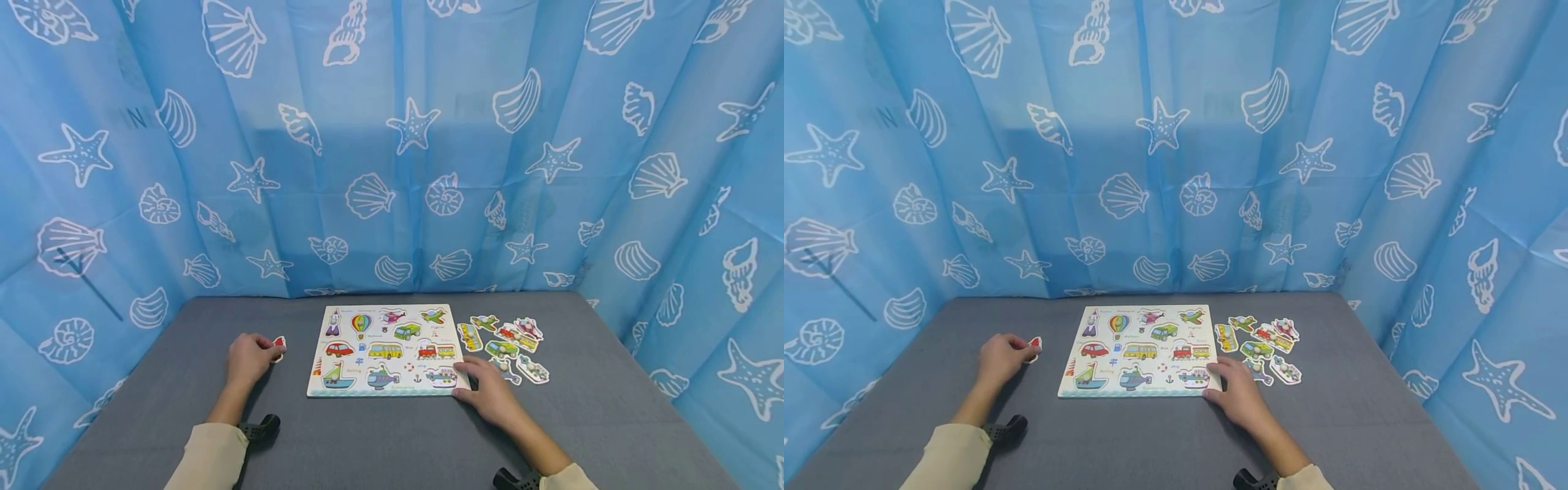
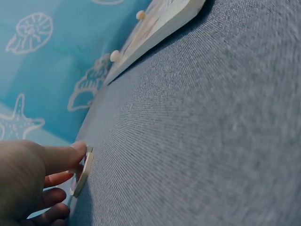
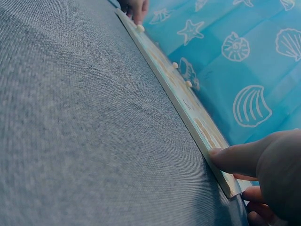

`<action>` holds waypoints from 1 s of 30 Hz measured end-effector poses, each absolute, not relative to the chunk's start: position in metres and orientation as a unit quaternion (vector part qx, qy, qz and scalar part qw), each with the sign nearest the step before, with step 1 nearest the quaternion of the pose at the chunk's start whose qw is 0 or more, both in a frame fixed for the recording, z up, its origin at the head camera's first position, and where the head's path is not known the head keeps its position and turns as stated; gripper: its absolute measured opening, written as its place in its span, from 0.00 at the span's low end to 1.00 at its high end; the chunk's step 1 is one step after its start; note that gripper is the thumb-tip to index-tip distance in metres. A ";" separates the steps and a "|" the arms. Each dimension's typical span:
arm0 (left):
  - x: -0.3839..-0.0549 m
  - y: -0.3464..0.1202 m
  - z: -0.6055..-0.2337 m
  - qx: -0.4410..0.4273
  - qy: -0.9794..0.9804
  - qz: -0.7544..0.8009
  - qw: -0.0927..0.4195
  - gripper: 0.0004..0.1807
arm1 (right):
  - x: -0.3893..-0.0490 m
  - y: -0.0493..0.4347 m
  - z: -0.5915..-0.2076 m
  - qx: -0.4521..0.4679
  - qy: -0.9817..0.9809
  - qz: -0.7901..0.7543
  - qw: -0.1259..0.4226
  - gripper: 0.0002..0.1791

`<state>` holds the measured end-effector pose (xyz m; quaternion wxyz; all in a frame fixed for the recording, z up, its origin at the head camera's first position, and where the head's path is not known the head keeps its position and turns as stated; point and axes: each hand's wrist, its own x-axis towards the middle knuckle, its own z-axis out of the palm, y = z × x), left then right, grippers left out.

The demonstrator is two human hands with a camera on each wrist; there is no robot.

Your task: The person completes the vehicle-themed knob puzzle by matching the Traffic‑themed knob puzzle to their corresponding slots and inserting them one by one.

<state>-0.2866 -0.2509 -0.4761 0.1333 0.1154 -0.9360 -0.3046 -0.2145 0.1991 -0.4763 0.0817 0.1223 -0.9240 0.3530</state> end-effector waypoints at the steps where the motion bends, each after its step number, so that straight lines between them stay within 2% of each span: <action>1: -0.287 -0.250 -0.476 0.118 -0.936 -0.303 0.133 0.14 | -0.214 0.199 -0.476 0.122 -0.923 0.354 0.082 0.23; 16: -0.291 -0.232 -0.470 0.094 -0.935 -0.303 0.159 0.10 | -0.214 0.201 -0.479 0.128 -0.923 0.353 0.085 0.23; 30: -0.296 -0.207 -0.465 0.003 -0.937 -0.312 0.156 0.08 | -0.214 0.201 -0.478 0.125 -0.922 0.356 0.084 0.23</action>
